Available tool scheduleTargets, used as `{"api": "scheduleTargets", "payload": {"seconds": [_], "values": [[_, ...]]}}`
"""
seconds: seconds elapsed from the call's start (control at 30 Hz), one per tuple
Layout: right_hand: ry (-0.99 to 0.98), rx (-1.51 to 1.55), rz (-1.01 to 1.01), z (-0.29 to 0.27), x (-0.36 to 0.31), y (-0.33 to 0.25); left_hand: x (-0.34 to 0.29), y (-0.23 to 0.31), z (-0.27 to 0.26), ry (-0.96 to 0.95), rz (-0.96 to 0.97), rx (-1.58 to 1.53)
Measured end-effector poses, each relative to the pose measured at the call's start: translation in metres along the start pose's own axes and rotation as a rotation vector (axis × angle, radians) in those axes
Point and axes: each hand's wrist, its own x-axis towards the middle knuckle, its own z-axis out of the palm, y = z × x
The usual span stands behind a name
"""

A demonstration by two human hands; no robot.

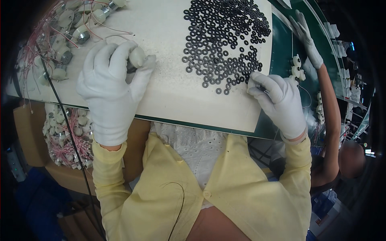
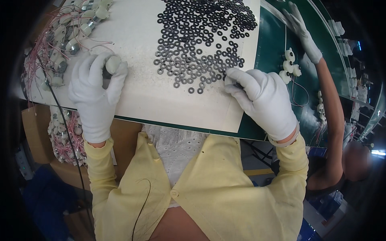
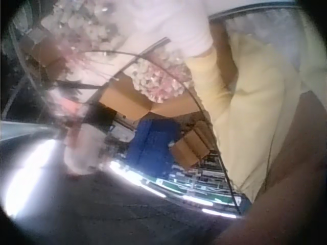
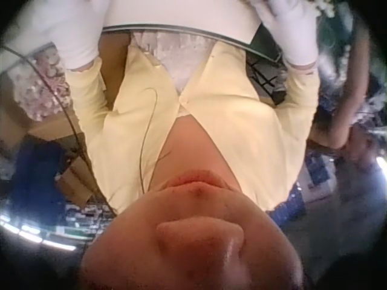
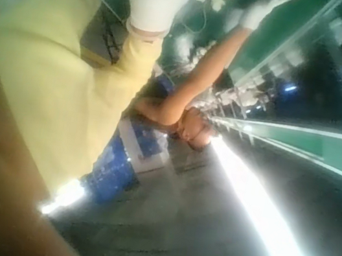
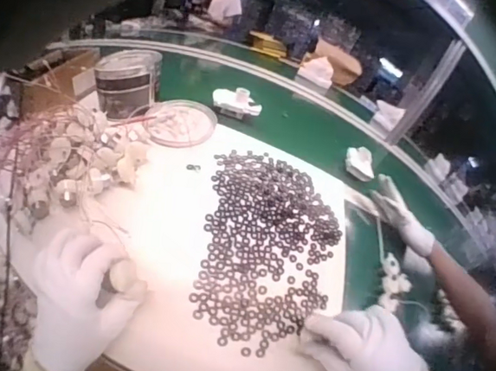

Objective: The person assembles small white electronic components on a green workbench. They use a red-handled tool to manipulate wires and a pair of pliers to cut wires. The person also handles small black washers and places them into the components. The task involves repetitive assembly steps and wire management.

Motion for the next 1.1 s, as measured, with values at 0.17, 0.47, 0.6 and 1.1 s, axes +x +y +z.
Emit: {"api": "scheduleTargets", "payload": {"seconds": [0.17, 0.47, 0.6, 1.1], "values": [[0.010, -0.001, -0.011, 0.001, 0.003, -0.002, 0.004, 0.008, -0.004, 0.020, 0.030, 0.051], [-0.217, -0.141, -0.043, -0.023, -0.006, -0.013, 0.000, 0.005, -0.001, -0.030, 0.029, 0.054], [-0.283, -0.195, -0.032, -0.024, -0.004, -0.019, -0.001, 0.004, -0.001, -0.030, 0.046, 0.059], [0.158, -0.246, 0.315, 0.009, -0.053, 0.028, 0.001, 0.007, -0.002, -0.043, 0.048, 0.016]]}}
